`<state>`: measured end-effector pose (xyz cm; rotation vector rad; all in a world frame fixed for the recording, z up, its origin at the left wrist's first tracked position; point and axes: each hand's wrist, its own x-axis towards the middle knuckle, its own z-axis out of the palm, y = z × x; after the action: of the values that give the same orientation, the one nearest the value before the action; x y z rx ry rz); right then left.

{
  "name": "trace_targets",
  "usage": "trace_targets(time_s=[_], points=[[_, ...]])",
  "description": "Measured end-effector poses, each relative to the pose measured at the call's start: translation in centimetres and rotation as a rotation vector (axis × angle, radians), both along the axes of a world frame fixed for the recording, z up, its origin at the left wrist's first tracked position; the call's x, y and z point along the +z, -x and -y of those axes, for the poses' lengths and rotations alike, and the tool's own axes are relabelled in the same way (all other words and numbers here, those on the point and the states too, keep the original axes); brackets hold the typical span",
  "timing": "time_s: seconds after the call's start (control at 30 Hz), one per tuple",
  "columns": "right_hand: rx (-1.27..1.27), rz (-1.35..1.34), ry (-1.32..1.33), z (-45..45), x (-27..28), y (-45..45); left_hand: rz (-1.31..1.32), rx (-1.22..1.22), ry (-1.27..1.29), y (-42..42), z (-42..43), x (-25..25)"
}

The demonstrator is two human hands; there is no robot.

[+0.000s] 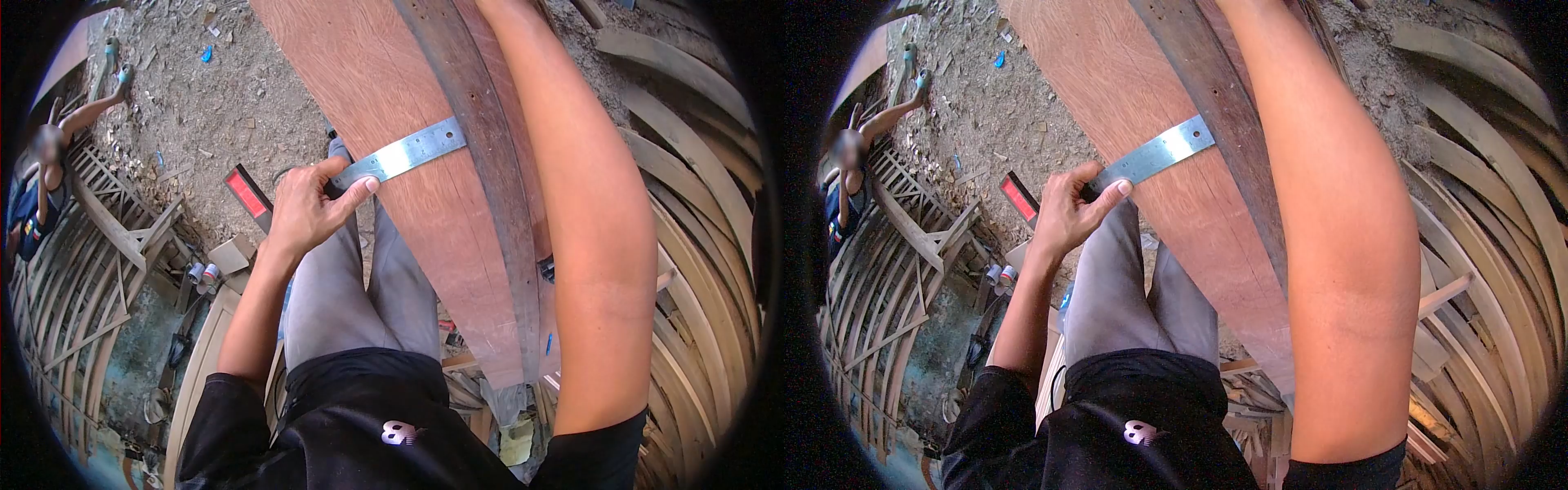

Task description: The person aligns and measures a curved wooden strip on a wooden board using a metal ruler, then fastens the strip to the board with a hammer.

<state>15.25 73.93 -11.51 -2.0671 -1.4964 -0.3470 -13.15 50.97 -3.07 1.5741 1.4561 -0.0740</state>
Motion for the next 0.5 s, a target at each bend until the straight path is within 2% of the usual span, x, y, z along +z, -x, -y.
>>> trace_targets(time_s=[0.27,0.33,0.5], points=[[0.029,0.030,-0.008,-0.1,0.3,-0.1,0.071,0.034,-0.004,0.3,0.6,-0.2],[0.042,-0.022,-0.002,0.0,1.4,0.2,0.113,0.026,-0.106,0.7,0.5,-0.7],[0.032,0.025,0.058,0.3,0.5,0.2,-0.006,-0.009,-0.045,0.5,-0.1,1.1]])
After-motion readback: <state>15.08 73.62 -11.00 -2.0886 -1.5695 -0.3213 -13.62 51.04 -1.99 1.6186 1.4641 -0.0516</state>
